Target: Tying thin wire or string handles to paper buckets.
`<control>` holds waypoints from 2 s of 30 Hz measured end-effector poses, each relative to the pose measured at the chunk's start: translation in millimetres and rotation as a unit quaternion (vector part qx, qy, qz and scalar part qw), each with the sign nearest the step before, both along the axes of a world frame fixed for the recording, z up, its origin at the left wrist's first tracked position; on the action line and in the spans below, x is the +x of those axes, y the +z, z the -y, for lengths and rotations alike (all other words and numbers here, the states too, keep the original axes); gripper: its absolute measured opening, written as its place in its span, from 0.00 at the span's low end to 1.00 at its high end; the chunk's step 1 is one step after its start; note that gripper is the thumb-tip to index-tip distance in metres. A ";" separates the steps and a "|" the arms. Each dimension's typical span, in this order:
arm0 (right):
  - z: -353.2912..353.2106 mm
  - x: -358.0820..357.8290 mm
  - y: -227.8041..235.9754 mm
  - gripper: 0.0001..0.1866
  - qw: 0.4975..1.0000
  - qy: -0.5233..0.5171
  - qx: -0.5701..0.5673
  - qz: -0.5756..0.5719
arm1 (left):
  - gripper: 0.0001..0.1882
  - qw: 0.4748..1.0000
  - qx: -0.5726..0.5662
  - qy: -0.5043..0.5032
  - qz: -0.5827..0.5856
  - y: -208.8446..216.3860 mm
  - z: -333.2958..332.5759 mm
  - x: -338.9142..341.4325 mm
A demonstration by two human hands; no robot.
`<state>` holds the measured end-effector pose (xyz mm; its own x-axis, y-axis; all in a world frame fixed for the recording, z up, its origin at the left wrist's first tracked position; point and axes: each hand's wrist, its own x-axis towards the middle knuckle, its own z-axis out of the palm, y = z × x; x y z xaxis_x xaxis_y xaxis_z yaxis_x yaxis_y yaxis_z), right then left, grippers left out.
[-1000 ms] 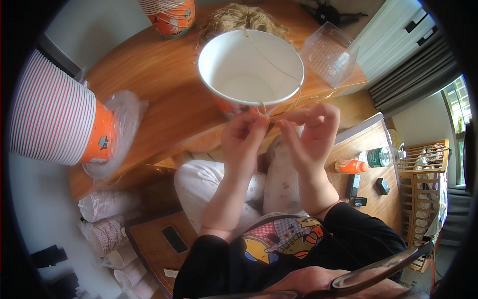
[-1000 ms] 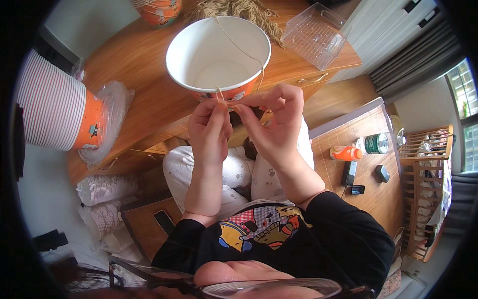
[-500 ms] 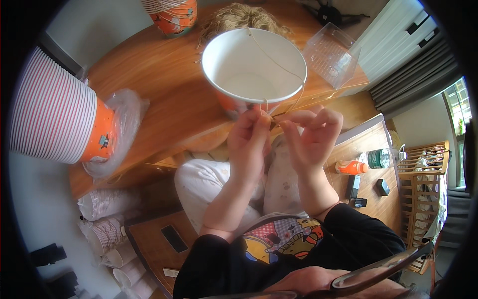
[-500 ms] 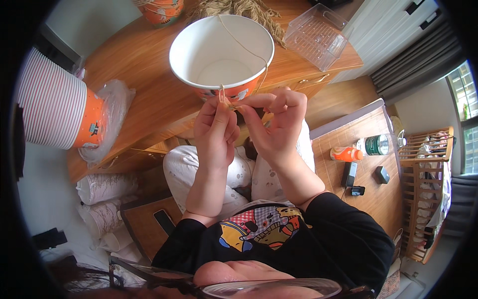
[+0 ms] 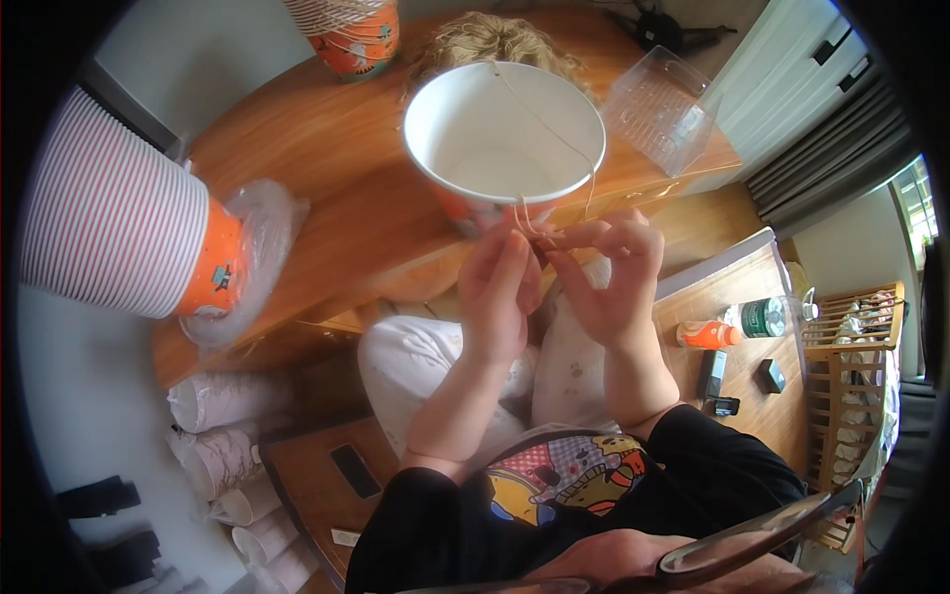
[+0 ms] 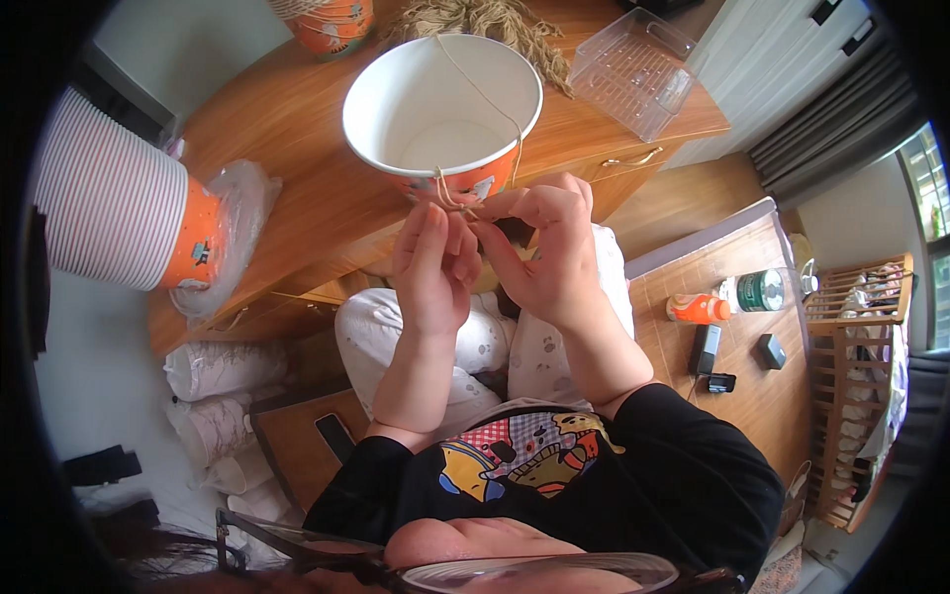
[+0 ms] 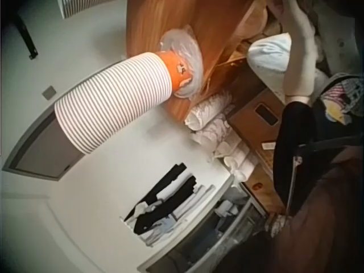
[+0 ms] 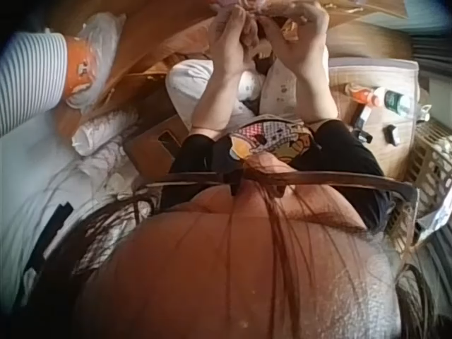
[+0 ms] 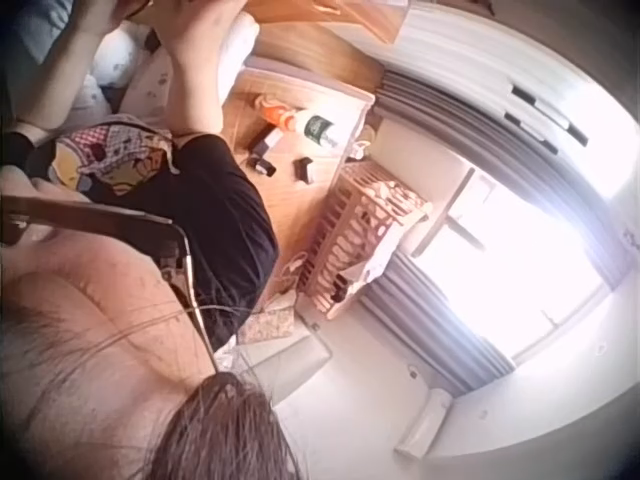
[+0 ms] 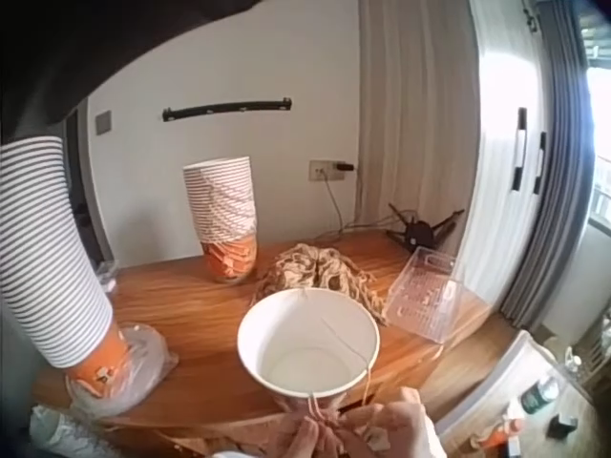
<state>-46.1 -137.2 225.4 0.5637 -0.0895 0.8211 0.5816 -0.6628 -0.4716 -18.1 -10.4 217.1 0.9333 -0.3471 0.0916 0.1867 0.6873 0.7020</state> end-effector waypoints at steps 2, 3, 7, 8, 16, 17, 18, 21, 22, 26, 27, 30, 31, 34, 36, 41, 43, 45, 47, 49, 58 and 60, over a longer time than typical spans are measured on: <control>-1.9 0.9 -0.3 0.23 1.000 0.010 0.015 0.006 | 0.10 1.000 -0.015 -0.011 -0.018 -4.6 -2.3 -4.8; -3.4 1.0 1.2 0.22 1.000 0.005 0.015 -0.008 | 0.10 1.000 -0.009 0.004 -0.014 -6.0 -3.4 -6.9; -4.2 0.8 16.0 0.21 0.999 0.021 -0.018 -0.036 | 0.09 0.998 0.047 0.043 0.009 -2.4 -4.4 -11.8; -4.2 1.0 20.5 0.21 0.997 0.030 -0.050 -0.042 | 0.09 0.997 0.053 0.052 0.000 -0.4 -5.3 -11.6; 6.2 0.8 44.5 0.19 0.990 0.090 -0.089 -0.061 | 0.08 0.995 0.072 0.059 0.021 -0.6 -11.9 -13.7; 7.9 1.1 43.6 0.19 0.991 0.093 -0.081 -0.059 | 0.08 0.995 0.077 0.059 0.023 0.7 -10.3 -14.5; 9.7 1.6 42.6 0.18 0.991 0.096 -0.073 -0.056 | 0.09 0.994 0.091 0.063 0.021 2.2 -8.4 -15.4; 12.8 -1.3 37.8 0.17 0.991 0.096 -0.059 -0.066 | 0.09 0.993 0.099 0.061 0.018 3.8 -7.3 -15.8; 13.2 -1.9 36.4 0.17 0.992 0.099 -0.055 -0.063 | 0.09 0.995 0.089 0.053 0.016 3.2 -8.3 -15.5; 17.8 -1.1 27.5 0.17 0.991 0.115 -0.042 -0.053 | 0.09 0.996 0.086 0.020 0.028 -2.4 -12.5 -14.8; 18.7 -0.9 24.5 0.17 0.991 0.117 -0.048 -0.043 | 0.09 0.996 0.086 0.010 0.002 -1.8 -12.9 -15.0; 22.0 -0.5 19.9 0.17 0.991 0.120 -0.048 -0.032 | 0.07 0.997 0.066 -0.007 -0.050 -0.9 -14.0 -13.7; 22.7 -0.4 18.5 0.17 0.991 0.123 -0.047 -0.029 | 0.06 0.996 0.045 -0.019 -0.078 -0.1 -13.8 -13.1; 25.1 -0.9 16.5 0.16 0.989 0.140 -0.044 -0.002 | 0.06 0.992 0.032 -0.037 -0.116 3.3 -9.5 -13.0; 25.0 -1.9 17.8 0.15 0.991 0.131 -0.039 0.007 | 0.07 0.992 0.035 -0.048 -0.109 0.9 -12.0 -10.5; 30.4 -6.0 25.9 0.15 0.989 0.144 -0.036 0.010 | 0.05 0.988 0.018 -0.055 -0.143 12.8 -4.0 -4.7; 30.2 -9.0 29.3 0.15 0.987 0.158 -0.032 0.011 | 0.05 0.990 -0.013 -0.080 -0.113 13.1 -3.0 -0.8; 31.8 -10.9 29.1 0.16 0.985 0.169 -0.037 0.007 | 0.06 0.985 -0.033 -0.091 -0.139 17.0 -4.6 2.2; 34.7 -10.9 28.9 0.15 0.983 0.170 -0.066 0.008 | 0.07 0.975 -0.072 -0.111 -0.179 21.1 -7.1 4.8; 35.4 -9.9 27.5 0.16 0.978 0.194 -0.072 0.014 | 0.07 0.968 -0.094 -0.122 -0.198 20.3 -7.1 3.4; 33.0 -9.0 24.8 0.16 0.975 0.219 -0.032 0.010 | 0.09 0.979 -0.029 -0.100 -0.175 14.2 -10.6 2.7; 31.7 -8.7 24.6 0.16 0.975 0.219 -0.035 -0.001 | 0.09 0.980 -0.025 -0.095 -0.170 16.6 -10.6 0.9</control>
